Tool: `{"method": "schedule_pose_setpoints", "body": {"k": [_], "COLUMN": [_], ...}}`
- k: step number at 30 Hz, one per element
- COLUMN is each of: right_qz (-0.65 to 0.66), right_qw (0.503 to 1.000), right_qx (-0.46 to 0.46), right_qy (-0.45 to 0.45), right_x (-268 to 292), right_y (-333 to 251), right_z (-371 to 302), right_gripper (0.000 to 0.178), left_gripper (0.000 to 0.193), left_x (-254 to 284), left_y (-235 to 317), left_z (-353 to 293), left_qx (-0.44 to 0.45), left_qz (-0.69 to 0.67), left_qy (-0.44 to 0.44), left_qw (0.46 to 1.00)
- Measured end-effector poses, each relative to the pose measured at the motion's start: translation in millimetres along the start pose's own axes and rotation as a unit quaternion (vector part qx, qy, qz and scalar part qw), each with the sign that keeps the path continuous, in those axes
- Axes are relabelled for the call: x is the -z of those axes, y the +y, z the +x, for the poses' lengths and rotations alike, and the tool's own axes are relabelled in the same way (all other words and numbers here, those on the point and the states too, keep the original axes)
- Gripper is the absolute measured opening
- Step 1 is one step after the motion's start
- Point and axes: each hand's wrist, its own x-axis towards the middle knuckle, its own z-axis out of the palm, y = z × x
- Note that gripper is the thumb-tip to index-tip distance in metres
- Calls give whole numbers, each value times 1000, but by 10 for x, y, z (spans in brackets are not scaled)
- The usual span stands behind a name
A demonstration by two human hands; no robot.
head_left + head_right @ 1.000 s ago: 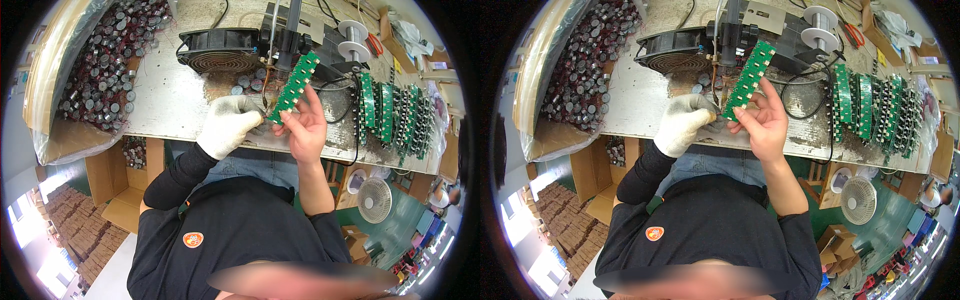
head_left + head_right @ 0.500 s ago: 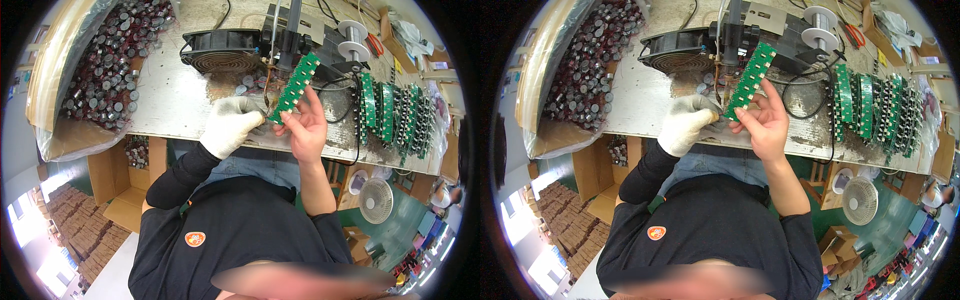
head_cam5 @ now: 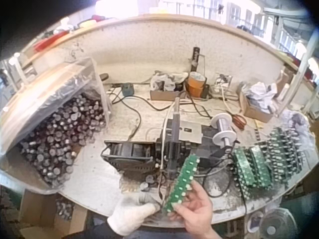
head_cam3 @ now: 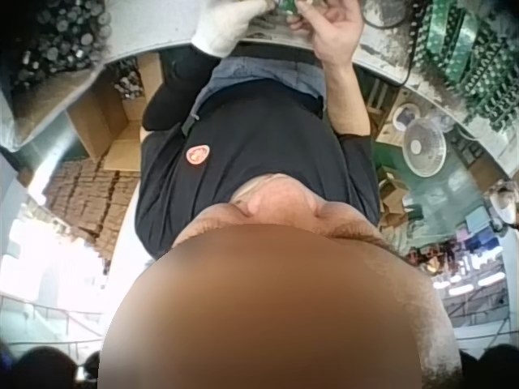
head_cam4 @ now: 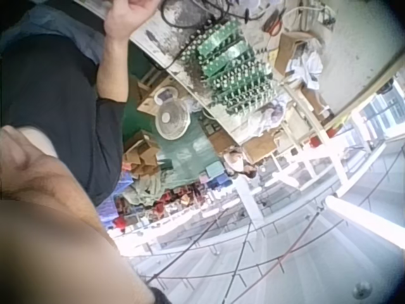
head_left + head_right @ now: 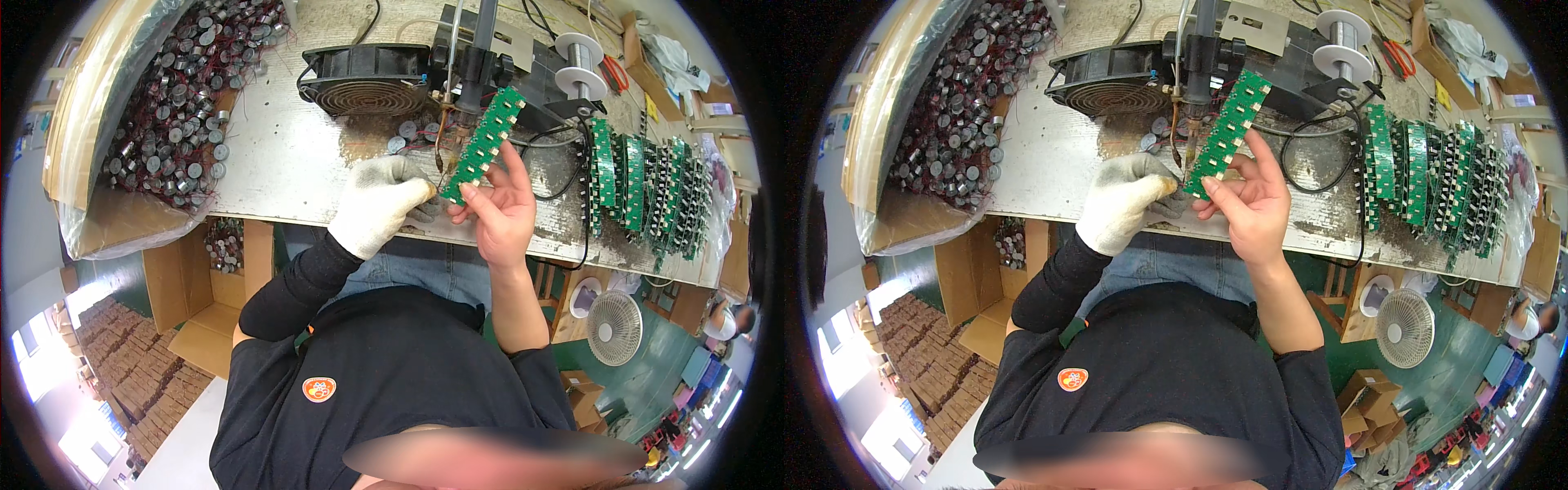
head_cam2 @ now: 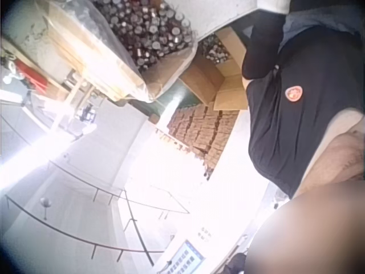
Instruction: The person solders electronic components onto a printed circuit board using a soldering iron and solder from a spool.
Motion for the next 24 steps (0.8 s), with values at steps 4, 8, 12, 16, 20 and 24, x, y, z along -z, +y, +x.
{"method": "schedule_pose_setpoints", "body": {"k": [4, 8, 12, 16, 20, 24], "right_qz": [3, 2, 3, -1, -6, -2], "right_qw": [1000, 1000, 1000, 1000, 1000, 1000], "right_qx": [1, 1, 8, 5, 5, -1], "right_qy": [-2, -5, -1, -7, -4, 1], "right_x": [-8, -11, -28, -10, 4, -20], "right_y": [-8, -8, -42, -14, 23, 26], "right_z": [2, 14, 22, 23, 3, -6], "right_gripper": [69, 68, 68, 67, 67, 67], "left_gripper": [14, 15, 15, 15, 15, 15], "left_x": [-8, -3, -33, -12, 6, 13], "left_y": [73, 62, 132, 72, 31, -21], "left_z": [0, 1, -19, -2, 5, 15], "left_qx": [2, -18, -15, -30, 0, -24], "left_qz": [24, 35, 16, 16, 11, -4], "left_qy": [0, 0, -6, 2, 0, 9], "left_qw": [1000, 999, 1000, 999, 1000, 1000]}}
